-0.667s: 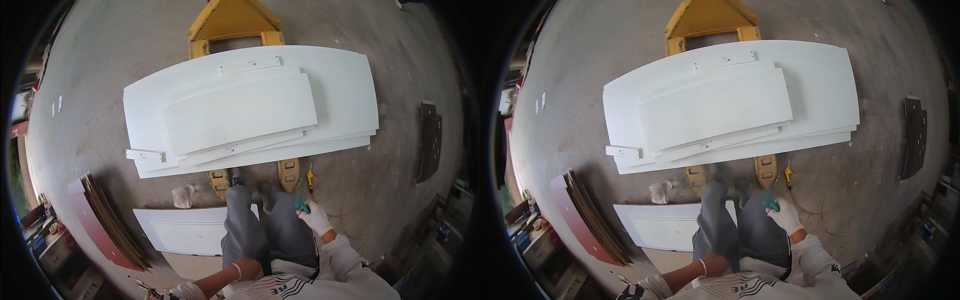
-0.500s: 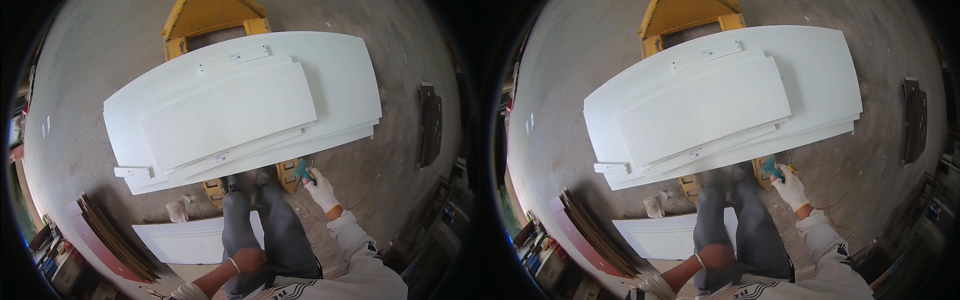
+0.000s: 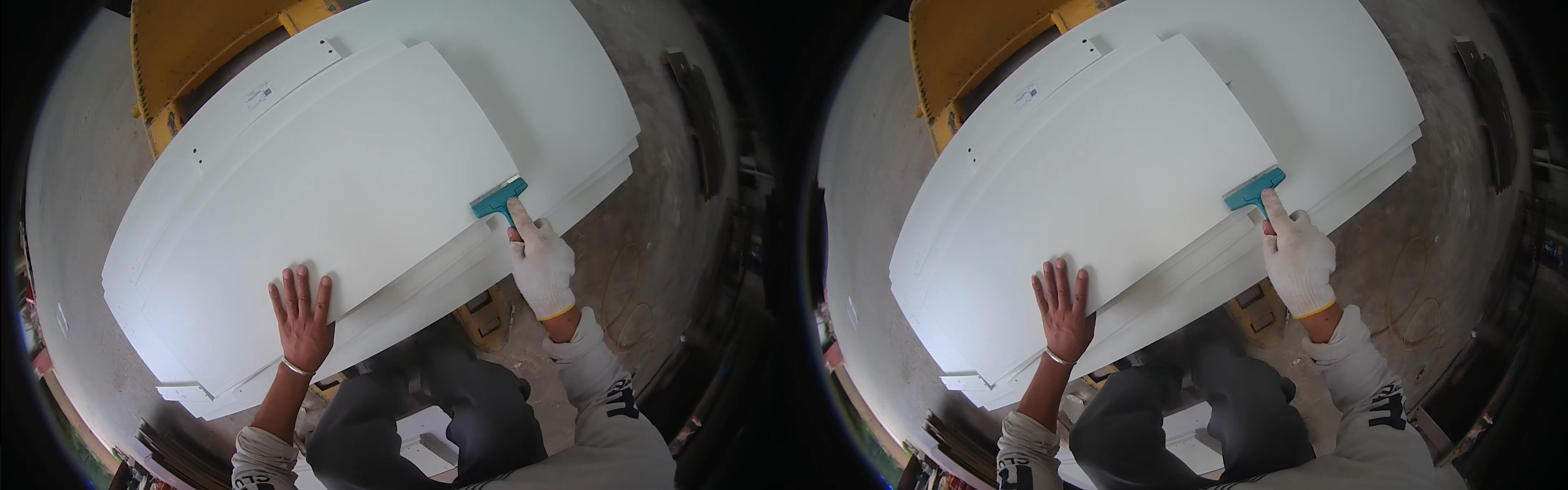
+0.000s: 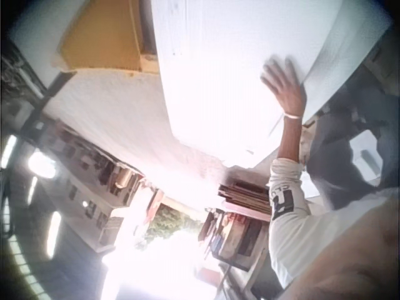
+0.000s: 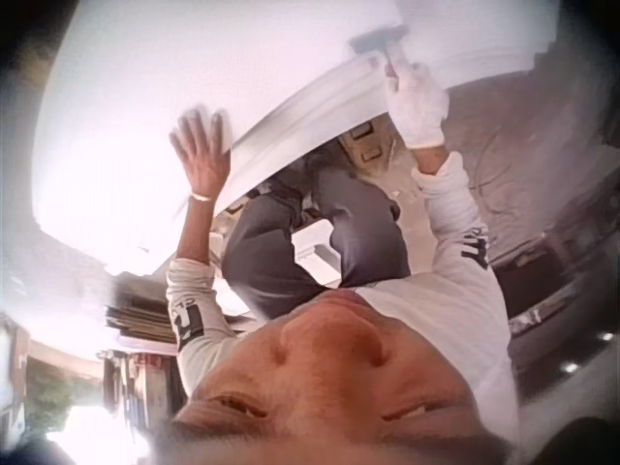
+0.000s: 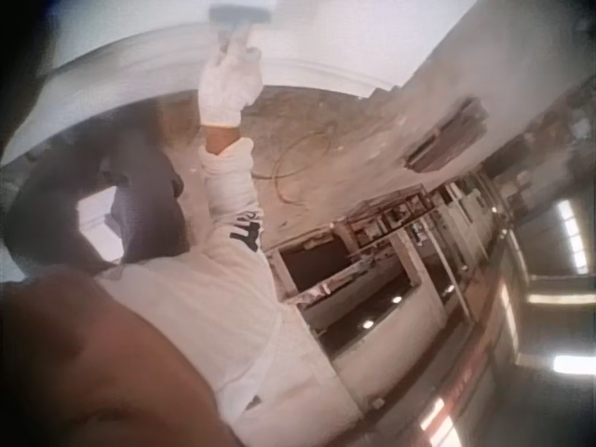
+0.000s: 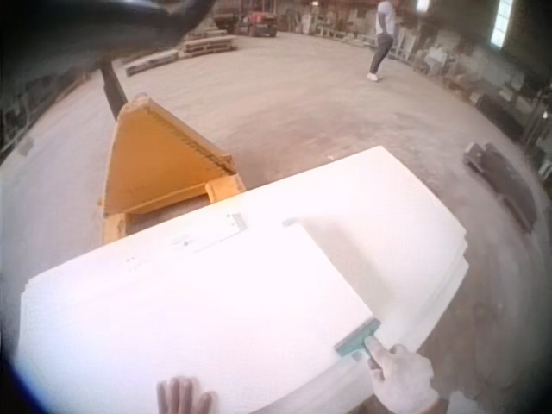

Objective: The person scrapes residue from white panels using a yellow scraper, then uses a blue scraper and a cloth to wipe the surfaces. They handle multiple panels one at a time, stacking them as they work.

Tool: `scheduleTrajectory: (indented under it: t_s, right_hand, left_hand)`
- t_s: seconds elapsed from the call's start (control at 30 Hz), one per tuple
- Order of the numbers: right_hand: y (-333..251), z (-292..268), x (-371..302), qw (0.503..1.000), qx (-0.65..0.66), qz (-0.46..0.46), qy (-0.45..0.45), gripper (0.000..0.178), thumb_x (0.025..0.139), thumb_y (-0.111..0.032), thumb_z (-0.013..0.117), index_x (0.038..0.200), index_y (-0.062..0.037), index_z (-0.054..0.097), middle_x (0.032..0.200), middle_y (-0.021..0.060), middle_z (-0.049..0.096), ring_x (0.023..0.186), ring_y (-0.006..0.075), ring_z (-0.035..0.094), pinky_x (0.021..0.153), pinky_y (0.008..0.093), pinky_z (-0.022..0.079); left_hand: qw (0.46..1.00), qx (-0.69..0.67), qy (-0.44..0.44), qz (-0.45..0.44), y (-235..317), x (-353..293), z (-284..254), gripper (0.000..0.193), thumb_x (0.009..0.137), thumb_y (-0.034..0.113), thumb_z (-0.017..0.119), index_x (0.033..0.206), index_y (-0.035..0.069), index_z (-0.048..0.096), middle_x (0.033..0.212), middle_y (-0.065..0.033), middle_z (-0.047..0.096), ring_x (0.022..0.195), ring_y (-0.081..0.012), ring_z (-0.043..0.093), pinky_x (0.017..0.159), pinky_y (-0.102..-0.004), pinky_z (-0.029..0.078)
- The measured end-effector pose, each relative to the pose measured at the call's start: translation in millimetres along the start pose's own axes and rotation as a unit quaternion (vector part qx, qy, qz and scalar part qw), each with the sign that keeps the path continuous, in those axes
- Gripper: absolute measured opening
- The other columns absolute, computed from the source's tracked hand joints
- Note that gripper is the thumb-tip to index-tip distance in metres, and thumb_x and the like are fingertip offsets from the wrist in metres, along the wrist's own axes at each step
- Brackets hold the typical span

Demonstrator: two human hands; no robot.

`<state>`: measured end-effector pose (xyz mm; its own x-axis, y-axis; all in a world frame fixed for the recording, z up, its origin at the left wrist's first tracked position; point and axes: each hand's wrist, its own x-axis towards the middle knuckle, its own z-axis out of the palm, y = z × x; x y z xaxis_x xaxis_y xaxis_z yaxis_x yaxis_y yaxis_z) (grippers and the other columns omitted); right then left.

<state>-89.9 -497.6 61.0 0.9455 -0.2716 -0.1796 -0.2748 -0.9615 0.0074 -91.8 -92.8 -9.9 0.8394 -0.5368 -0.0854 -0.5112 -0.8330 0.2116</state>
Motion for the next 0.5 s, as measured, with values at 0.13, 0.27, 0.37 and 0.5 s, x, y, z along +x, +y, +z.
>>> scheduleTrajectory:
  t_s: [0.13,0.27,0.37,0.5]
  right_hand:
    - [1,20,-1,0.999,0.028,0.030,0.032,0.059,0.093,-0.022,0.072,0.149,-0.0297,0.058,0.084,0.0069,0.063,0.068,0.0285,0.067,0.061,0.0457,0.055]
    - [2,25,19,0.998,0.034,0.018,0.054,0.057,0.094,-0.022,0.070,0.150,-0.0284,0.059,0.083,0.0086,0.065,0.073,0.0292,0.069,0.066,0.0448,0.056]
    - [-8,11,55,0.999,0.011,0.019,0.038,0.053,0.098,-0.024,0.065,0.150,-0.0279,0.059,0.095,0.0078,0.073,0.082,0.0295,0.072,0.074,0.0434,0.057]
    - [-20,7,118,0.996,0.088,0.013,-0.006,0.048,0.103,-0.027,0.055,0.151,-0.0275,0.059,0.111,0.0039,0.076,0.095,0.0289,0.073,0.085,0.0423,0.058]
  left_hand:
    - [0.999,0.027,0.022,0.025,0,-1,6,0.094,0.079,-0.015,0.053,0.164,0.017,0.034,0.171,-0.0292,0.023,0.158,-0.0529,0.021,0.123,-0.0753,0.015]
    - [0.999,0.028,0.022,0.028,1,-3,9,0.088,0.083,-0.017,0.050,0.164,0.015,0.034,0.172,-0.0302,0.020,0.157,-0.0546,0.020,0.122,-0.0770,0.016]
    - [0.999,0.025,0.028,0.020,5,-5,6,0.087,0.085,-0.019,0.048,0.164,0.014,0.034,0.172,-0.0298,0.020,0.157,-0.0551,0.020,0.121,-0.0773,0.016]
    - [0.999,0.027,0.024,0.030,3,-5,9,0.090,0.083,-0.020,0.048,0.166,0.014,0.032,0.173,-0.0288,0.018,0.158,-0.0549,0.017,0.122,-0.0767,0.015]
